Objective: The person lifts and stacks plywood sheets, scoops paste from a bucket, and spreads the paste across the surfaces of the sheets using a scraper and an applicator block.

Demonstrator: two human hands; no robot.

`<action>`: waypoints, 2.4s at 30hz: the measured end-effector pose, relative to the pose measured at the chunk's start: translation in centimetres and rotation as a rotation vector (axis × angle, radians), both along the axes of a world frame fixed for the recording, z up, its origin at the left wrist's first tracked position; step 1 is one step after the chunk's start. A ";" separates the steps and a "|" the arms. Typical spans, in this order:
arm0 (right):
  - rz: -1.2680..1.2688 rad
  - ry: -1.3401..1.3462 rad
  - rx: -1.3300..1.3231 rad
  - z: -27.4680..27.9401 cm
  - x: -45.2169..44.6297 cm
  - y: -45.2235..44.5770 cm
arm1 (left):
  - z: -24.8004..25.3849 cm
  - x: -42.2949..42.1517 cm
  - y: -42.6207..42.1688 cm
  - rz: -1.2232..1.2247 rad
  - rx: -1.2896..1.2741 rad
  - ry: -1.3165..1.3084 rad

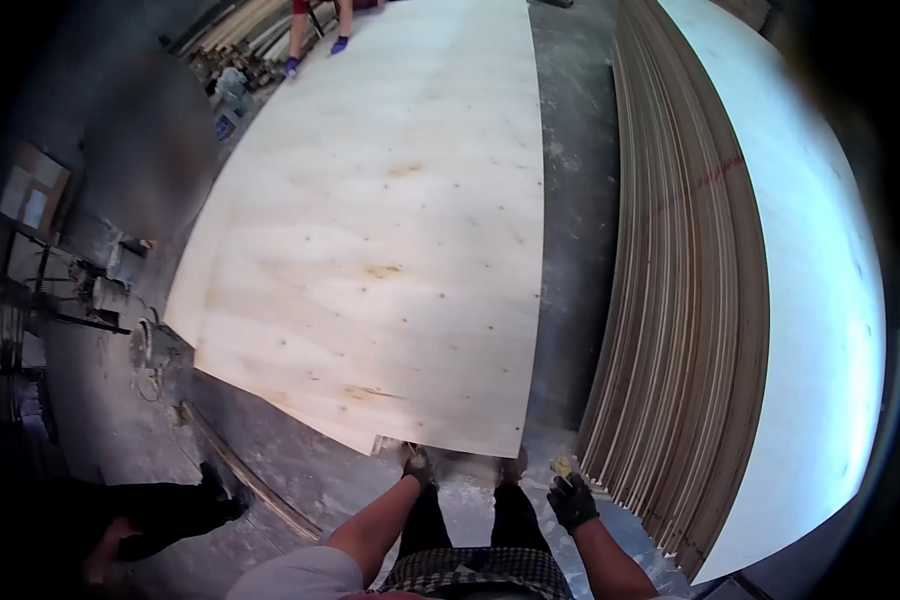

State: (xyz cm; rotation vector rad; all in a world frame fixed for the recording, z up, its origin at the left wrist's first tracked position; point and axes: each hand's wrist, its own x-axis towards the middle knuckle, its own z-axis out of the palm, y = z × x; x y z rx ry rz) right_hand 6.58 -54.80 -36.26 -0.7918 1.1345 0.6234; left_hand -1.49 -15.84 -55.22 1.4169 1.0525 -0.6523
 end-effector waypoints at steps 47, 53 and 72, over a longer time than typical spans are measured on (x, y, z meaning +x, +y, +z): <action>0.921 -0.845 0.473 21.4 7.5 22.4 | 36.0 -15.8 8.0 0.870 -0.420 -0.563; 1.249 -1.883 -0.418 29.9 3.5 24.8 | 50.2 -11.1 6.2 0.651 -0.435 -0.783; 0.566 -0.939 0.683 39.9 0.7 28.3 | 62.1 -5.4 3.8 -0.644 0.815 -1.142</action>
